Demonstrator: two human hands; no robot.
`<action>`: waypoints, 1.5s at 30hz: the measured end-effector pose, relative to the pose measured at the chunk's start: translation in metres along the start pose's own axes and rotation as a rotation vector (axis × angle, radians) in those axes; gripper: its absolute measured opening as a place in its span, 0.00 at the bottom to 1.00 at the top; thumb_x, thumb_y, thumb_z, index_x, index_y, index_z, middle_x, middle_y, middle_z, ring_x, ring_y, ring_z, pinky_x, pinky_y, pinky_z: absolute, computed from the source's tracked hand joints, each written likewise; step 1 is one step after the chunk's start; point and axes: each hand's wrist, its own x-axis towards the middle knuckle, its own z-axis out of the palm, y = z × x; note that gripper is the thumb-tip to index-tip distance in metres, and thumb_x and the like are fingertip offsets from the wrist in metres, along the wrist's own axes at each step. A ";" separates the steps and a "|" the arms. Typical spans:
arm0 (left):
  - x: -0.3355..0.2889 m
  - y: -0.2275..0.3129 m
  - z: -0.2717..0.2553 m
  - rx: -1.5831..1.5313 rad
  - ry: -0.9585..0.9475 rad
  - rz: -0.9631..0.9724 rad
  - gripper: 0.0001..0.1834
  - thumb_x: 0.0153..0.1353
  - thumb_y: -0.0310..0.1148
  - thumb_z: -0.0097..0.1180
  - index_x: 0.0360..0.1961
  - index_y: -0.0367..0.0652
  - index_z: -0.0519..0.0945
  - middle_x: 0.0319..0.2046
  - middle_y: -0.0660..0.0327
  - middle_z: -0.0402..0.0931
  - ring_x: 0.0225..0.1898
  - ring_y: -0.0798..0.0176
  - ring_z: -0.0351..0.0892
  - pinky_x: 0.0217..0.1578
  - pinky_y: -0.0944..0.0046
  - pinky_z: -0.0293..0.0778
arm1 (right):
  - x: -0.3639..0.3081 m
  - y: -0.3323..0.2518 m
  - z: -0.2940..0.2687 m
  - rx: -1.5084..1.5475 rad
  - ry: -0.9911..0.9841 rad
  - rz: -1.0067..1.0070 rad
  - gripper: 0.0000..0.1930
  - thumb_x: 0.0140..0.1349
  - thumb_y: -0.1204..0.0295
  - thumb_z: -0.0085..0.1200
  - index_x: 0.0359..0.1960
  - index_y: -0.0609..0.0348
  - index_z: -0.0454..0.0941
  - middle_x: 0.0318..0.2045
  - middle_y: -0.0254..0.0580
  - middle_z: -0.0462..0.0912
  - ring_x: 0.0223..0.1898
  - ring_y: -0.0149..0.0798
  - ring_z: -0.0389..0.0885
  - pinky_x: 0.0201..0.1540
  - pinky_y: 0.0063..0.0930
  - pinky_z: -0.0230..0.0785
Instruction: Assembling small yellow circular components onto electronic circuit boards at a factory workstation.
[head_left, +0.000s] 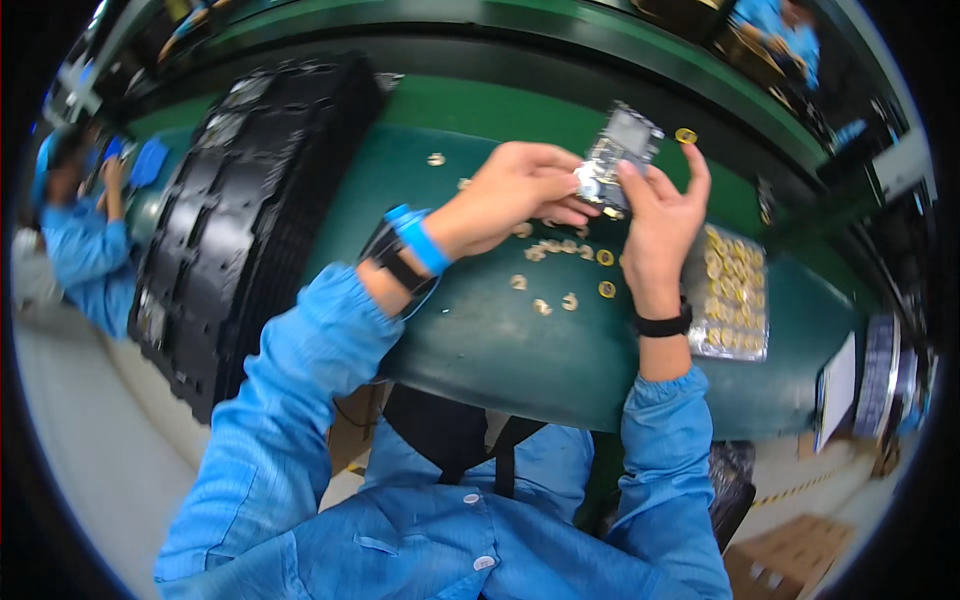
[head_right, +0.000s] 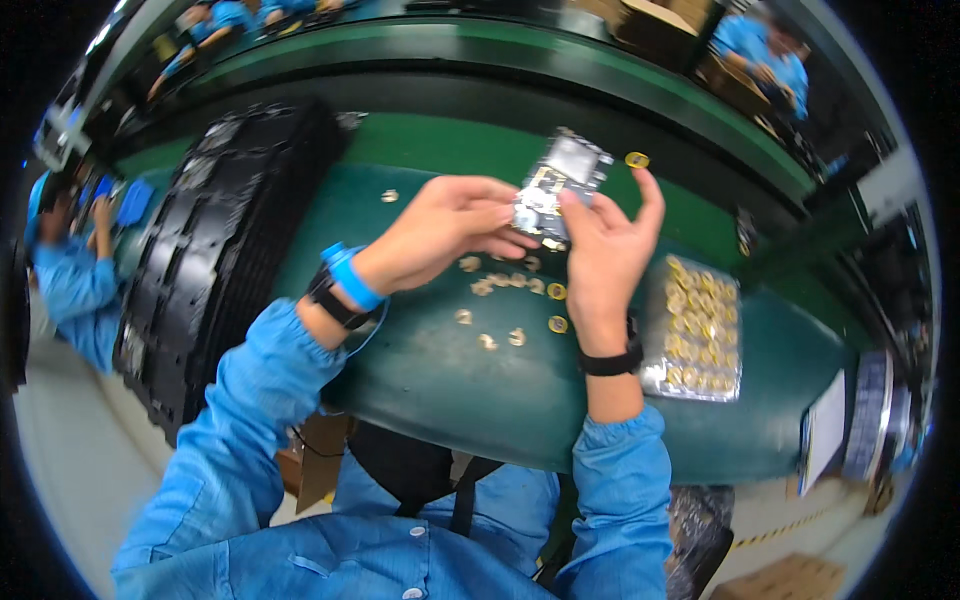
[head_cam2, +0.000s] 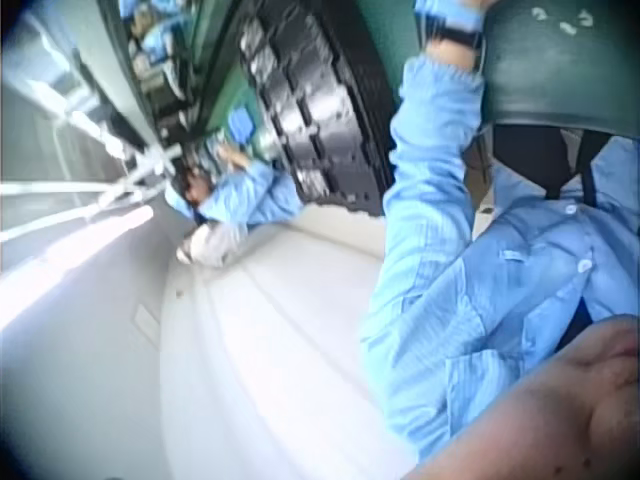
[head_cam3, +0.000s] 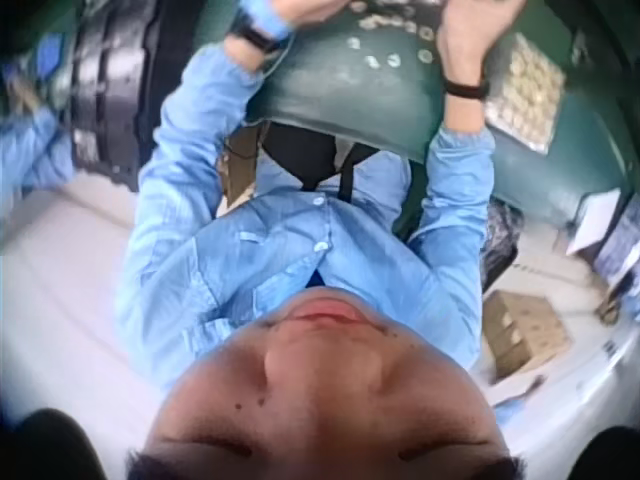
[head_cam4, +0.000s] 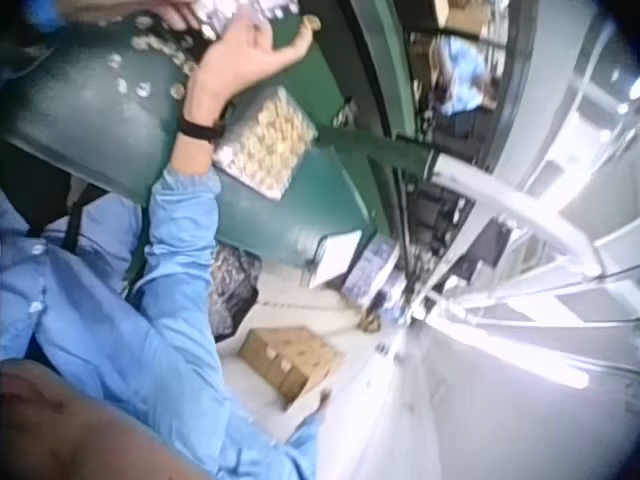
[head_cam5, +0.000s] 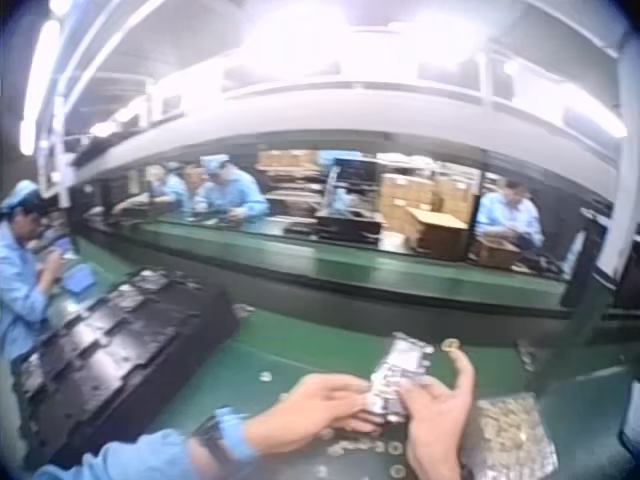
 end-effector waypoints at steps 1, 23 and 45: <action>-0.001 -0.007 0.002 -0.073 -0.008 -0.025 0.19 0.75 0.26 0.52 0.61 0.24 0.72 0.53 0.44 0.82 0.51 0.54 0.86 0.54 0.59 0.84 | 0.001 0.003 -0.007 -0.041 -0.002 0.023 0.40 0.63 0.87 0.61 0.72 0.59 0.50 0.45 0.58 0.84 0.44 0.37 0.86 0.48 0.26 0.79; -0.007 -0.052 -0.013 -0.029 0.114 0.125 0.18 0.76 0.26 0.52 0.61 0.25 0.73 0.53 0.44 0.82 0.51 0.54 0.87 0.55 0.57 0.84 | -0.029 -0.005 0.004 -0.329 -0.300 0.215 0.04 0.67 0.81 0.60 0.39 0.71 0.82 0.29 0.34 0.85 0.27 0.17 0.78 0.28 0.13 0.66; -0.009 -0.048 -0.007 0.010 0.136 0.178 0.18 0.74 0.24 0.50 0.60 0.22 0.73 0.52 0.42 0.82 0.51 0.53 0.87 0.56 0.58 0.84 | -0.032 0.010 0.002 -0.408 -0.243 0.029 0.04 0.67 0.78 0.62 0.38 0.69 0.84 0.23 0.32 0.80 0.18 0.18 0.70 0.20 0.13 0.58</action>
